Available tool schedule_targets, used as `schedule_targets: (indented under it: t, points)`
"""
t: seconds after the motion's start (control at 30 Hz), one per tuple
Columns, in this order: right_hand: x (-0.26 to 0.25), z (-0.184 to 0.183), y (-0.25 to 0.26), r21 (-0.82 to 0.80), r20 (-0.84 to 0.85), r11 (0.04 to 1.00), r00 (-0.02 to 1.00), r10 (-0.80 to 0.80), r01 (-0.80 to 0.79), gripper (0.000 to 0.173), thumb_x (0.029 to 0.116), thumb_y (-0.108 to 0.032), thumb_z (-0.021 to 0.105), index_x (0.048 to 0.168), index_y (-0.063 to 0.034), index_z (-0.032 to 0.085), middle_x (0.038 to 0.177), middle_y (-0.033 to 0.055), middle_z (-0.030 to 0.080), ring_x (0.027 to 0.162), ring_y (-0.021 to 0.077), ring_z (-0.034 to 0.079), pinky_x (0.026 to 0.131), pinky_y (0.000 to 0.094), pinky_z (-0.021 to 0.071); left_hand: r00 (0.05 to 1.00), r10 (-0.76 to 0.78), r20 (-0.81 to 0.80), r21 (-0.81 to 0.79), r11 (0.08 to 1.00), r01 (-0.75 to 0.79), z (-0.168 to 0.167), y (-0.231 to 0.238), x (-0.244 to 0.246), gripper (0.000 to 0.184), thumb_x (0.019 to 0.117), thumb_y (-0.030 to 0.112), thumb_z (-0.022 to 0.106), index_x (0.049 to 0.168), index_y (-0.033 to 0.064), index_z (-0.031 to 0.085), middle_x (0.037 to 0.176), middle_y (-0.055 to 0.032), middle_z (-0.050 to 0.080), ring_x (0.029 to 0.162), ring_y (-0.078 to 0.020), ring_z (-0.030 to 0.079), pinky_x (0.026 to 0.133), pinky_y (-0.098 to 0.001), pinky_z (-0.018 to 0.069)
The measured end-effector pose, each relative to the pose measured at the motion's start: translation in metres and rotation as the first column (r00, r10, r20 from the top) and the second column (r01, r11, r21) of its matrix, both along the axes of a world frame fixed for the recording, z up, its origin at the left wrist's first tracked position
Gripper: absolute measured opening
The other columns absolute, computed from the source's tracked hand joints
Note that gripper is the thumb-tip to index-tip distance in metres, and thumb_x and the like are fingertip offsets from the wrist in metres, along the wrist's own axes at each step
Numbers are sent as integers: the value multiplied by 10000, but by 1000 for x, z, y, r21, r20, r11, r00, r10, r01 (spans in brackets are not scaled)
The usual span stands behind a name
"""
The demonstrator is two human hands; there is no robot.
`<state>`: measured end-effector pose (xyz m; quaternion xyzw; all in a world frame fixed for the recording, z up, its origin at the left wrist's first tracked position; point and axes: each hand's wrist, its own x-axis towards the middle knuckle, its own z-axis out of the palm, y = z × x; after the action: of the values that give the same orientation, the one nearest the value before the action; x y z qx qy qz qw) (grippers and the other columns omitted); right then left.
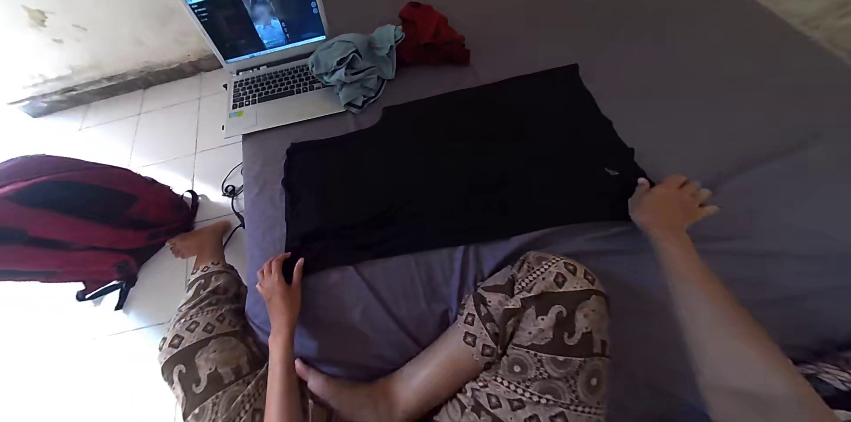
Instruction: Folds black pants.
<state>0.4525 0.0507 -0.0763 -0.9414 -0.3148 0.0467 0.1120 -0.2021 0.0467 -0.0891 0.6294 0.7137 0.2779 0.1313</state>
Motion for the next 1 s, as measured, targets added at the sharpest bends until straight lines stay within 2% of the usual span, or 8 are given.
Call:
schedule_targets:
  t: [0.1,0.23,0.37,0.5,0.63,0.7,0.83,1.0]
  points:
    - [-33,8,2,83,0,997,1000,3,-3,576,1100,-279,394,1541,88,335,1575,374,309,1490,537,258,1162,703,191,999,-3,40,-8,1000,3,2,7,-2,296,943,203,703,1047,-74,719,1117,-333,649,1109,-566,569,892,-708,415]
    - [-83,26,5,85,-143,988,980,137,-126,552,1101,-291,432,1519,69,400,1588,377,282,1500,578,179,1136,783,118,999,14,29,-52,999,-12,7,19,4,376,958,209,700,1172,-99,675,1119,-336,658,1110,-559,581,915,-707,410]
    - [-148,63,9,-19,-363,945,883,298,-327,499,1076,-255,528,1465,55,491,1556,361,355,1487,578,201,1107,811,114,998,-21,59,29,999,19,2,30,7,254,958,111,675,1081,-110,706,1112,-370,632,1102,-584,564,938,-696,411]
    - [-209,61,7,-31,-435,850,772,462,-526,442,1055,-227,564,1433,1,553,1581,308,359,1510,540,192,1134,792,99,993,-57,101,175,984,38,10,55,13,263,1017,48,551,1135,-170,640,1074,-344,669,992,-462,679,898,-531,546]
    - [-219,48,9,-100,-444,819,762,471,-565,429,1051,-187,569,1444,-20,534,1628,269,297,1540,497,148,1166,749,95,997,-55,49,-307,949,67,30,83,3,383,1072,182,518,1332,-92,581,1155,-342,662,1089,-508,645,967,-642,467]
    - [-209,47,8,-81,-451,837,769,453,-541,421,1051,-178,571,1433,-5,540,1617,269,319,1533,483,188,1177,714,140,997,-80,12,-395,915,79,36,87,2,430,1085,250,503,1362,-75,558,1152,-336,664,1098,-517,638,963,-662,454]
    - [-202,48,4,-24,-503,874,761,409,-485,419,1044,-169,573,1421,14,548,1593,281,349,1486,468,304,1165,648,256,994,-86,-74,-222,973,68,21,59,7,459,1068,228,535,1355,-130,531,1132,-373,656,1073,-567,640,923,-707,462]
    - [-186,48,7,-46,-559,880,743,369,-472,451,1043,-176,576,1449,11,515,1609,269,318,1488,453,302,1185,553,307,981,-38,-189,-1,999,39,-16,40,-9,366,1078,184,492,1219,-131,615,1040,-382,673,937,-590,672,782,-738,480]
